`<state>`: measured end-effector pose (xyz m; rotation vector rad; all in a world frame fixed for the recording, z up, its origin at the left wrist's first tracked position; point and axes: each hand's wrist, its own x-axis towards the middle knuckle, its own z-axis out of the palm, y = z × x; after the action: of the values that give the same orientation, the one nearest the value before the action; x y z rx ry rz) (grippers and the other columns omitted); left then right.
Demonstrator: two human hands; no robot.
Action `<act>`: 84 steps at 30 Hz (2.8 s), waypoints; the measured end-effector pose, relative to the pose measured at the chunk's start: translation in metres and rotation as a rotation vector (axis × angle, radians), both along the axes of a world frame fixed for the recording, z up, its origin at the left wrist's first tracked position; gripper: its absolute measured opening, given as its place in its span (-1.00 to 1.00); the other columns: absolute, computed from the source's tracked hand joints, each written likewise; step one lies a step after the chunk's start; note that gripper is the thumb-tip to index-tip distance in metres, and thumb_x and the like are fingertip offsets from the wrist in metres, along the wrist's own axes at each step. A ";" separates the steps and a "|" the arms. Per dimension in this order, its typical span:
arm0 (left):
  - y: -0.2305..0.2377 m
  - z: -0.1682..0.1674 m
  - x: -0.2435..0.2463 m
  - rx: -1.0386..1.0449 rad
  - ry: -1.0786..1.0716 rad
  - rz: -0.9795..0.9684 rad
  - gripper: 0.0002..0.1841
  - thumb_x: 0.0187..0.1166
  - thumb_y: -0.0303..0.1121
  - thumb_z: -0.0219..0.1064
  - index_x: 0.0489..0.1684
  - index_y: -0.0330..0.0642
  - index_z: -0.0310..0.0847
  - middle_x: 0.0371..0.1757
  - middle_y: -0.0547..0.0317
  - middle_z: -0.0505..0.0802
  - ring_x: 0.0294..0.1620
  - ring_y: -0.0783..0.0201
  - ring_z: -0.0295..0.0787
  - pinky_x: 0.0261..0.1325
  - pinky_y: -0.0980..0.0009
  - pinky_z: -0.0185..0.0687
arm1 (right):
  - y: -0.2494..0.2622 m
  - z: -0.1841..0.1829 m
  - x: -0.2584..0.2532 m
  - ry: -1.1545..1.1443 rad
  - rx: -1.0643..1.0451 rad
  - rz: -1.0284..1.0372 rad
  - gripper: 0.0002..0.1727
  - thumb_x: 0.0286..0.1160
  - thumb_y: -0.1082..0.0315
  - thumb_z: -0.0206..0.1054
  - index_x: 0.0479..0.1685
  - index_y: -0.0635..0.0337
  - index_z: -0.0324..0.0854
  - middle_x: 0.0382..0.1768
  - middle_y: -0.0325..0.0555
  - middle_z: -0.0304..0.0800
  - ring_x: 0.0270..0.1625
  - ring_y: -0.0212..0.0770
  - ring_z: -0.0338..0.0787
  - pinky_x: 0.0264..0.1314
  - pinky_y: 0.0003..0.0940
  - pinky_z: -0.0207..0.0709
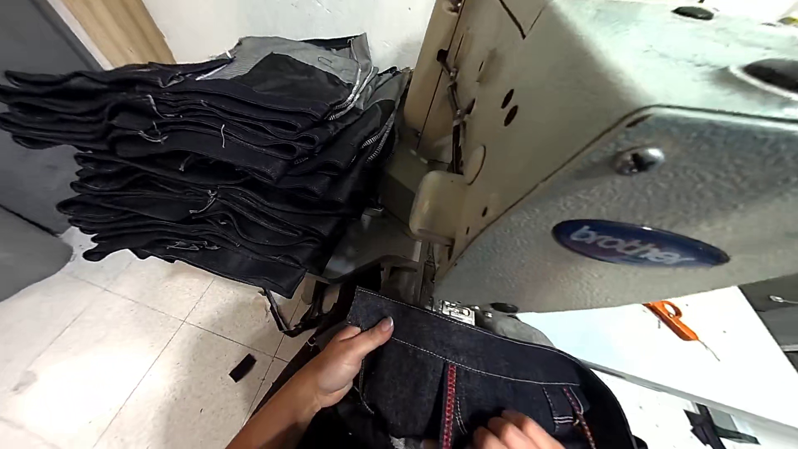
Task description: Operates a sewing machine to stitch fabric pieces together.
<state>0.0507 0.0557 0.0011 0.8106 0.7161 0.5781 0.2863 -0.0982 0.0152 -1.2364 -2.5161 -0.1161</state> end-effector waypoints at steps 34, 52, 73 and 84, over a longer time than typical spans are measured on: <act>-0.026 0.048 0.032 0.702 0.272 -0.134 -0.78 0.63 -0.34 0.39 -0.06 -0.38 0.76 -0.34 0.03 0.91 -0.42 0.35 0.88 -0.28 0.43 0.83 | 0.082 0.015 0.007 0.672 0.016 -0.427 -0.93 0.37 0.26 0.51 -0.31 0.00 0.88 -0.28 -0.31 0.93 -0.05 -0.65 0.79 0.12 -0.78 0.56; -0.016 -0.001 0.031 1.730 0.497 0.306 -0.78 0.65 -0.09 0.37 -0.22 -0.01 0.70 -0.61 0.30 0.62 -0.53 0.32 0.54 -0.35 0.48 0.47 | 0.075 -0.003 0.016 0.327 0.180 -0.265 -0.58 0.69 0.51 0.04 0.23 -0.08 0.74 0.00 -0.10 0.76 0.12 -0.23 0.69 0.26 -0.57 0.51; -0.002 0.007 0.038 1.931 0.622 0.127 -0.71 0.75 -0.05 0.23 0.22 0.19 0.81 0.24 0.43 0.90 0.21 0.26 0.73 0.27 0.43 0.52 | 0.077 -0.014 0.026 0.627 0.111 -0.584 -0.53 0.77 -0.04 0.11 -0.32 0.13 0.70 -0.35 -0.14 0.83 -0.07 -0.42 0.76 0.22 -0.49 0.45; 0.003 0.006 0.030 1.870 0.521 0.112 -0.74 0.73 -0.10 0.29 0.16 0.12 0.85 0.23 0.38 0.90 0.21 0.31 0.73 0.31 0.46 0.48 | 0.080 -0.008 0.026 0.591 0.065 -0.513 -0.54 0.78 -0.06 0.11 -0.30 0.10 0.68 -0.34 -0.16 0.84 -0.09 -0.43 0.78 0.15 -0.46 0.49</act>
<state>0.0808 0.0592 0.0073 2.7303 0.5196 1.1269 0.3123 -0.0177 0.0076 -1.5814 -1.6567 0.0447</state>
